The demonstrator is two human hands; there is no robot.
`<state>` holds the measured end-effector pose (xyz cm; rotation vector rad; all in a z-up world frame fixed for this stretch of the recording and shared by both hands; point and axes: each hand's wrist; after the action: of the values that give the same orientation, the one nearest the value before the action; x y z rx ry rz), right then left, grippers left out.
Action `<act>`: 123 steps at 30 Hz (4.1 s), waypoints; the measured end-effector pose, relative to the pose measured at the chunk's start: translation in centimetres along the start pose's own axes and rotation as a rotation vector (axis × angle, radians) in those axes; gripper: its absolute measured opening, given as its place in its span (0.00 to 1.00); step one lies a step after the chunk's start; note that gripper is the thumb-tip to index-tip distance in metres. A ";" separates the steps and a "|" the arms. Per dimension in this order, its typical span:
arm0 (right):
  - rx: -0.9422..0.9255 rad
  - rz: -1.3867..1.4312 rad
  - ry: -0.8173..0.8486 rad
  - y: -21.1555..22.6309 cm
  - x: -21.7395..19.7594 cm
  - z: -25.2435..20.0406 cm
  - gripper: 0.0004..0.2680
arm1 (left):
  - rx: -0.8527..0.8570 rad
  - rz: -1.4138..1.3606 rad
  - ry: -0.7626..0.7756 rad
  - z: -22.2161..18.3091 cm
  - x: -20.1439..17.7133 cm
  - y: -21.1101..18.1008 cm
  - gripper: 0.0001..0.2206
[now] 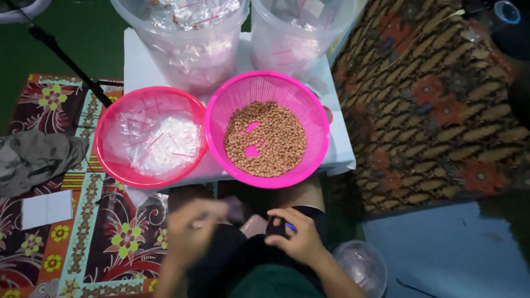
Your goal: Scooping peanuts from a large basket into small plastic bags and sealing them using a handheld heat sealer.
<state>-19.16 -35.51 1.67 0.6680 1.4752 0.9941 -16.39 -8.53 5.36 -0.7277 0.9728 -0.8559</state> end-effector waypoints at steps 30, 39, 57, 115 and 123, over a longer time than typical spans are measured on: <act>0.106 0.170 -0.352 -2.2 -0.2 -2.1 0.07 | -0.281 -0.316 0.376 -4.2 7.4 0.1 0.14; 0.137 0.295 -0.178 -0.5 2.2 -1.0 0.05 | -0.322 -0.254 0.329 -5.9 7.8 -0.7 0.07; -0.093 -0.109 -0.175 -1.0 1.6 -0.5 0.03 | -0.336 -0.256 0.330 -7.4 8.2 2.0 0.08; -0.343 -0.035 -0.461 3.1 -4.7 7.2 0.06 | 0.451 0.301 0.058 6.0 1.6 0.0 0.08; -0.406 -0.031 -0.474 2.5 -5.1 7.3 0.06 | 0.450 0.266 0.091 5.9 2.2 0.4 0.08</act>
<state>-11.56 -37.18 6.67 0.5341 0.8361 0.9902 -10.27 -9.46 6.45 -0.1708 0.8906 -0.8372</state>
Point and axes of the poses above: each hand's wrist, its own z-axis towards the middle knuckle, its own x-axis out of the palm, y = z × x, and after that the axes turned 2 degrees about -y, right-handed
